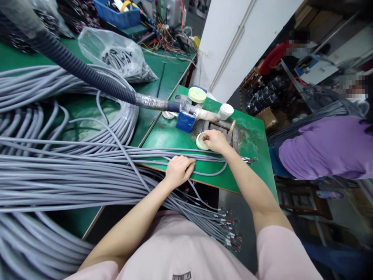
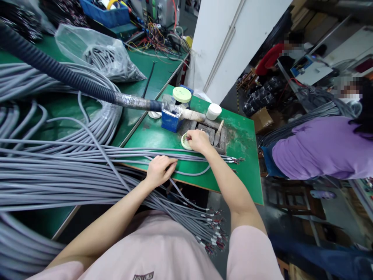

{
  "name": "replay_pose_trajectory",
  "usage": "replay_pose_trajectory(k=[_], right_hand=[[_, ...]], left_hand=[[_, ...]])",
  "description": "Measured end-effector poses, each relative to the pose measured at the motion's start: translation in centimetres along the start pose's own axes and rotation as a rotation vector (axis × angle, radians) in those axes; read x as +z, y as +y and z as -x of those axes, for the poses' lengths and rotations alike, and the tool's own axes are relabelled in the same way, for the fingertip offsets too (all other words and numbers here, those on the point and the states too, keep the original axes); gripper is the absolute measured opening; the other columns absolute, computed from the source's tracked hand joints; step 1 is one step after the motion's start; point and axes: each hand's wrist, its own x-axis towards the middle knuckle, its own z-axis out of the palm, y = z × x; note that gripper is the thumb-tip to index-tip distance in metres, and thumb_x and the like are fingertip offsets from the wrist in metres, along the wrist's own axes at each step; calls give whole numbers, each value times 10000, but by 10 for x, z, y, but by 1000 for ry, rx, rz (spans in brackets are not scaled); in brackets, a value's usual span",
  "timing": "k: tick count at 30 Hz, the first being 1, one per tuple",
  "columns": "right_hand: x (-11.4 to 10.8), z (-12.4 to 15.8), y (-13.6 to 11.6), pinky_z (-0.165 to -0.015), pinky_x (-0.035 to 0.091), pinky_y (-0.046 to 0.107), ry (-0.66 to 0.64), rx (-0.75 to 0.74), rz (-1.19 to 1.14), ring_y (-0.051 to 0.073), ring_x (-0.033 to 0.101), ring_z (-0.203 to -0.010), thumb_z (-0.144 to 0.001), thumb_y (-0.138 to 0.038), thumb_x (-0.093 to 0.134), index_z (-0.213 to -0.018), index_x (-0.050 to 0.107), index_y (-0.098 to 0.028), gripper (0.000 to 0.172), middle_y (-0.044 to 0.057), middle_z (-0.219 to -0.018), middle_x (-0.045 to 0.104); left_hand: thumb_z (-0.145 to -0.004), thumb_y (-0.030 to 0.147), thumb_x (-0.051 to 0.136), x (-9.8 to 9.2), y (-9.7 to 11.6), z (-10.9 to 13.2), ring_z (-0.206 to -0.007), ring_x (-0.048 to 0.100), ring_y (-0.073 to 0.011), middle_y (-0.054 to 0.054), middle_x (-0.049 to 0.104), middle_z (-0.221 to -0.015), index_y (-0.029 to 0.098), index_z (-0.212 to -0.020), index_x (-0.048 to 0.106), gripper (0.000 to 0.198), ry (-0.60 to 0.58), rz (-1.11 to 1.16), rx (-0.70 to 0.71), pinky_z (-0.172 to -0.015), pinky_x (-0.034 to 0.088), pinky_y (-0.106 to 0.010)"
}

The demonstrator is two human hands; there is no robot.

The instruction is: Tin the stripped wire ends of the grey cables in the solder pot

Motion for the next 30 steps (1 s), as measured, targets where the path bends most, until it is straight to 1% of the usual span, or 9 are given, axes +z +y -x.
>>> replay_pose_trajectory(k=[3, 6, 10, 12, 14, 17, 19, 23, 30], right_hand=[[2, -1, -2, -671, 353, 265, -12, -12, 41, 190, 593, -803, -720, -149, 541, -800, 666, -197, 156, 44, -835, 697], [0, -1, 0, -664, 352, 269, 5, -29, 26, 187, 586, -774, -708, -139, 530, -778, 658, -188, 154, 48, -810, 690], [-11, 2, 22, -611, 340, 251, 97, -33, -181, 150, 548, -666, -676, -155, 551, -720, 622, -162, 83, 28, -717, 647], [-16, 3, 41, -587, 338, 241, 159, 19, -295, 129, 514, -612, -650, -175, 573, -683, 592, -154, 43, 8, -662, 610], [-19, 2, 61, -573, 335, 236, 209, 112, -343, 118, 483, -582, -617, -191, 598, -638, 559, -152, 59, -8, -618, 572], [-15, -2, 86, -577, 341, 238, 225, 271, -312, 117, 473, -585, -581, -196, 617, -599, 533, -157, 95, -18, -600, 551], [-10, -6, 96, -580, 343, 241, 210, 344, -273, 123, 473, -594, -566, -193, 622, -584, 527, -161, 102, -21, -590, 540], [-1, -14, 101, -583, 339, 245, 188, 398, -217, 135, 467, -607, -553, -183, 631, -548, 508, -173, 123, -26, -555, 500], [6, -24, 102, -599, 344, 246, 141, 433, -141, 142, 482, -631, -570, -140, 605, -566, 531, -171, 81, -15, -578, 512]], left_hand=[[-889, 217, 510, -1, 1, -1, -665, 580, -143, -24, 678, -736, 164, -914, 639, 142, 11, 6, 1, -615, 346, -300], [-889, 215, 509, -1, 1, -1, -667, 579, -143, -25, 677, -736, 165, -913, 638, 140, 7, 11, -6, -619, 345, -298], [-883, 204, 521, -2, 1, -1, -652, 569, -140, -22, 668, -714, 159, -902, 636, 126, 20, 22, -2, -614, 340, -292], [-879, 200, 526, -2, 2, -1, -646, 563, -138, -19, 662, -705, 156, -902, 637, 121, 29, 27, 2, -611, 339, -290], [-880, 203, 525, -1, 2, -1, -648, 563, -137, -18, 660, -704, 158, -906, 639, 125, 29, 26, 0, -613, 339, -290], [-885, 211, 519, -1, 2, -1, -651, 561, -137, -19, 656, -701, 165, -905, 643, 135, 16, 15, -4, -615, 339, -293], [-883, 210, 521, 0, 1, -1, -642, 555, -137, -17, 650, -689, 166, -896, 643, 130, 17, 10, -4, -612, 338, -295], [-876, 202, 532, 0, 1, -1, -632, 550, -135, -14, 649, -684, 167, -895, 642, 117, 29, 12, 1, -609, 338, -294], [-871, 196, 537, -1, 2, -1, -618, 543, -133, -14, 648, -671, 164, -884, 646, 114, 30, 7, 4, -601, 331, -295]])
